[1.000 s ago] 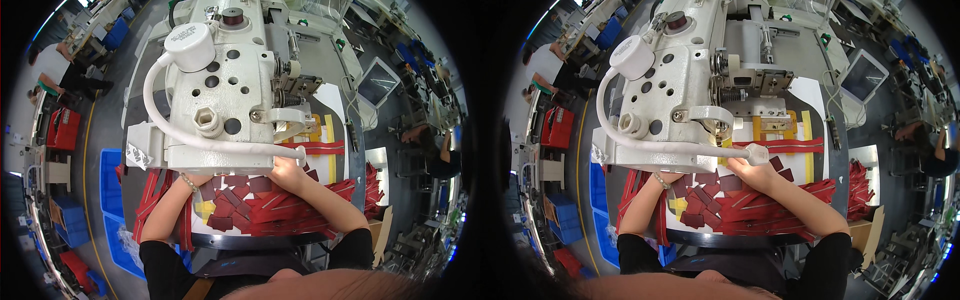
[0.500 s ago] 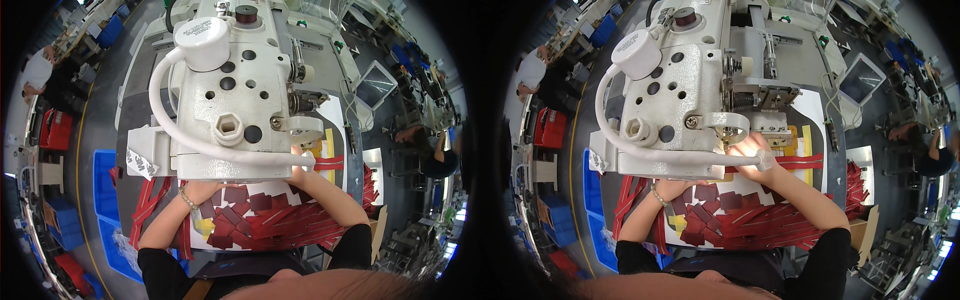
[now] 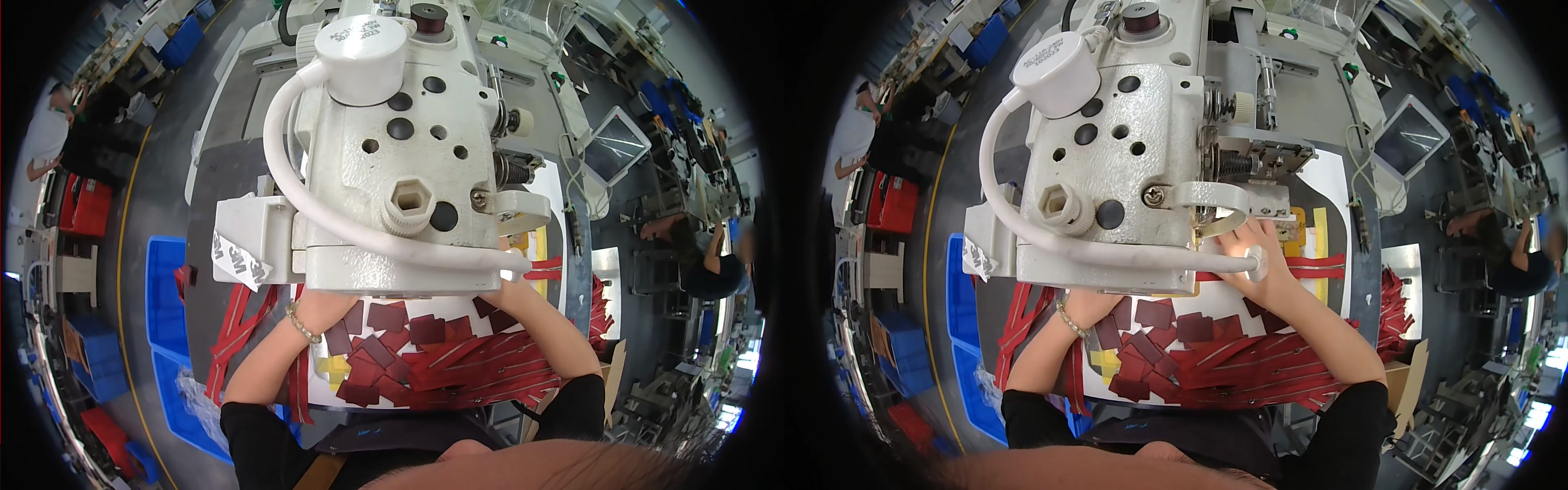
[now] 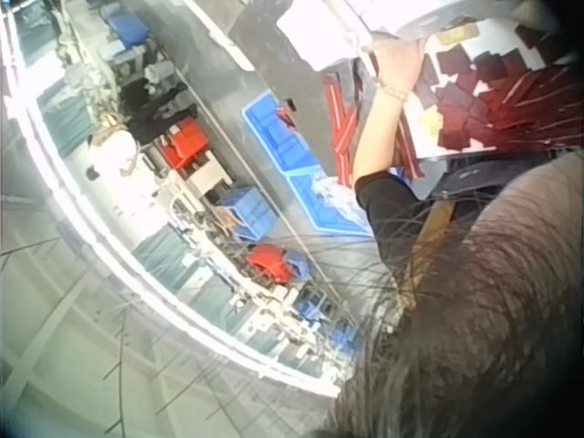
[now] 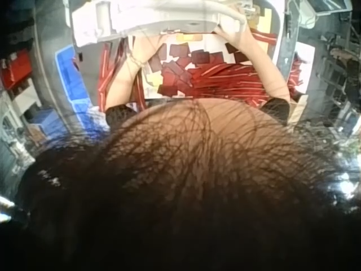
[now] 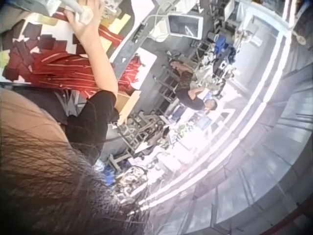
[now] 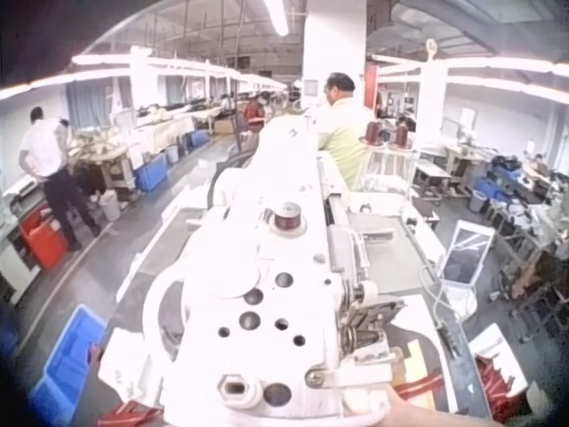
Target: Sewing small rectangular leather patches onto a base material using an industrial sewing machine.
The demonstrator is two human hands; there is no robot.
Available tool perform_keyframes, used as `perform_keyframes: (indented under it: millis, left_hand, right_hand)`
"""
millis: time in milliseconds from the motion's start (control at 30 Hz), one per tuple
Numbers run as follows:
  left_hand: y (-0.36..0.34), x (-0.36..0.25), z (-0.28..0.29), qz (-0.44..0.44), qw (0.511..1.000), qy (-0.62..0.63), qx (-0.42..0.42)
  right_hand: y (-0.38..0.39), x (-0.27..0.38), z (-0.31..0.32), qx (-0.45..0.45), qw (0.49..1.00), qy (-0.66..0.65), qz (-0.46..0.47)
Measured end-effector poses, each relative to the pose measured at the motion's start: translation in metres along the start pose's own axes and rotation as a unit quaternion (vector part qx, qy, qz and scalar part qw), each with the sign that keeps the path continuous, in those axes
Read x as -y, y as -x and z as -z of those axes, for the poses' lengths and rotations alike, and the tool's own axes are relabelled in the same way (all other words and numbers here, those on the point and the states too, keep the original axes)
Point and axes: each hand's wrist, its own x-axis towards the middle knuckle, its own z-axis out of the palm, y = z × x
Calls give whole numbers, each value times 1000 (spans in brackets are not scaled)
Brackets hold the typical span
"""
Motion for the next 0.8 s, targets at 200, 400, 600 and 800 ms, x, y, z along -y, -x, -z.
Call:
perform_keyframes:
  millis: [200, 400, 600, 800]
  left_hand:
    - [1, -1, -8, -9, 995, -91, 30]
    - [3, -1, -6, -19, 999, -46, 6]
    - [1, -3, -3, -16, 998, -61, 30]
    - [-3, -9, 5, -15, 997, -69, 28]
  right_hand:
    - [15, -8, -19, 57, 993, 86, 62]
    - [1, 4, 13, 87, 983, -159, 21]
    - [-10, 21, 6, 36, 995, -92, 34]
    - [-17, 19, -18, 60, 993, -99, -15]
